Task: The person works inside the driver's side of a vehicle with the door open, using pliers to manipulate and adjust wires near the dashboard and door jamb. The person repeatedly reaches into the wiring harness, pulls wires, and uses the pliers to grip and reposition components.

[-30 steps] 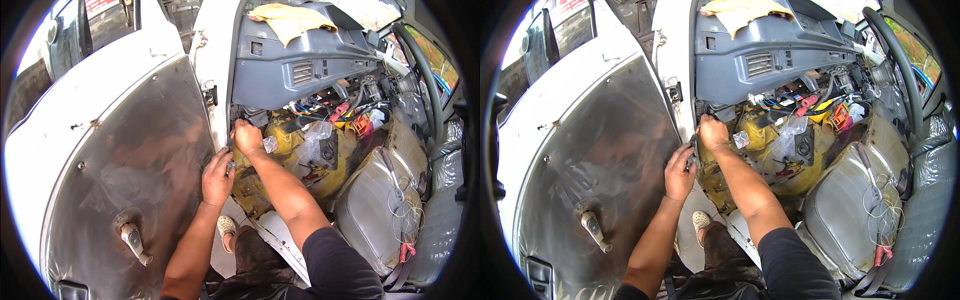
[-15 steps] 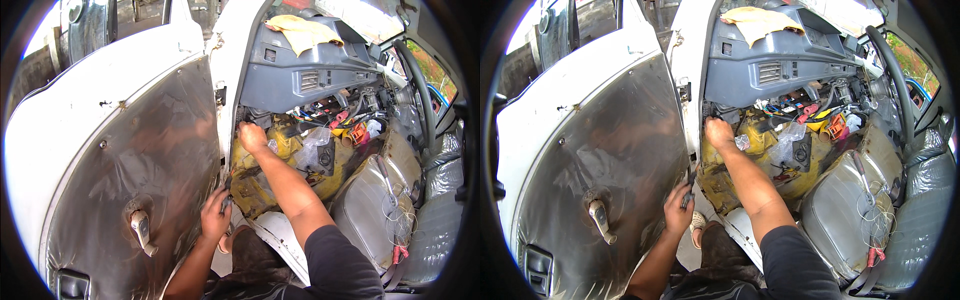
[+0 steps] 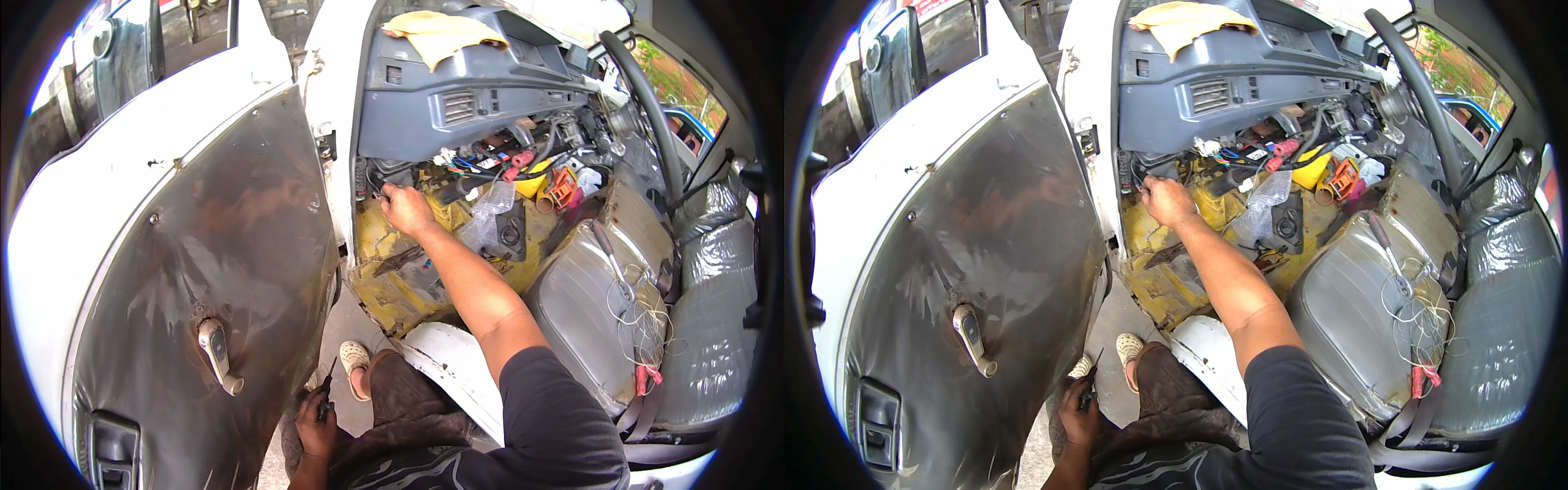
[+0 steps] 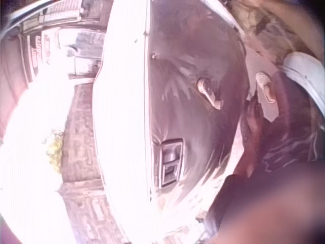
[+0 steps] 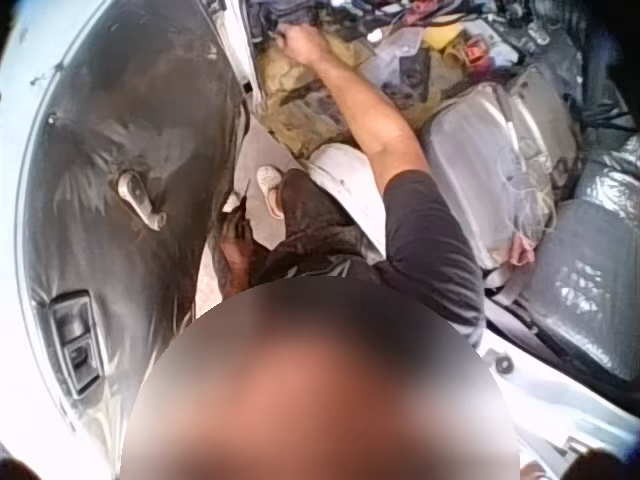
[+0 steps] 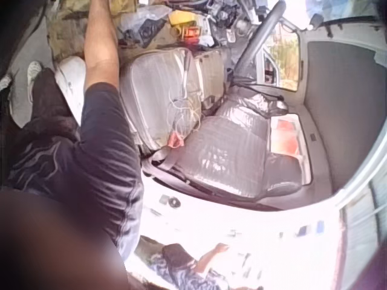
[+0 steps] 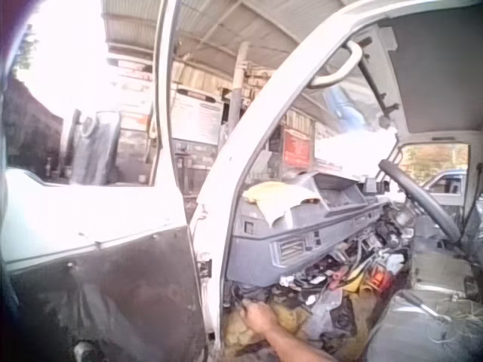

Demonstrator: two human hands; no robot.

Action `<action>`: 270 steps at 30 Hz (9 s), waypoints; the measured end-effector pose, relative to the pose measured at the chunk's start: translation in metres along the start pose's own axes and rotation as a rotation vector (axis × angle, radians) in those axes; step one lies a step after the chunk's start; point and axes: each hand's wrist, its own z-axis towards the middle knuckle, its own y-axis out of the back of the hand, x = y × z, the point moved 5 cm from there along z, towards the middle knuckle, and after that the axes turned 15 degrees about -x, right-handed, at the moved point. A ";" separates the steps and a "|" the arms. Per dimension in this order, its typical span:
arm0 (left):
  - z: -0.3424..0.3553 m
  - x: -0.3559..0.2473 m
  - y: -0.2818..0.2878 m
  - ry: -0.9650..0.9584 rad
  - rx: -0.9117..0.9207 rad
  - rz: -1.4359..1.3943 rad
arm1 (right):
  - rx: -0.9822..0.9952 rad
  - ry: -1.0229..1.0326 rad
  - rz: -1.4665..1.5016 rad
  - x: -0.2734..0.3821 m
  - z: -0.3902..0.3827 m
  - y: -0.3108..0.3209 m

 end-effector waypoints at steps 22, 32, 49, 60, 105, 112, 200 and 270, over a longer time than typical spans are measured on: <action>0.121 -0.140 -0.072 -0.235 -0.026 -0.113 | -0.082 -0.062 0.518 -0.036 0.014 0.032; 0.204 -0.176 -0.142 -0.318 -0.225 -0.094 | 0.049 -0.135 0.396 -0.063 0.020 0.027; 0.266 -0.177 -0.184 -0.558 -0.123 0.162 | 0.059 -0.134 0.414 -0.067 0.028 0.011; 0.264 -0.176 -0.190 -0.617 -0.124 0.225 | 0.060 -0.143 0.406 -0.066 0.030 0.013; 0.252 -0.182 -0.204 -0.667 -0.146 0.262 | 0.070 -0.124 0.402 -0.065 0.038 0.020; 0.250 -0.186 -0.205 -0.661 -0.171 0.259 | 0.068 -0.134 0.405 -0.065 0.038 0.024; 0.002 0.019 0.001 0.084 0.114 0.140 | 0.518 -0.993 1.493 -0.081 -0.035 -0.025; 0.020 0.059 -0.057 -0.137 0.575 0.718 | 0.180 -0.962 1.317 0.039 -0.079 -0.039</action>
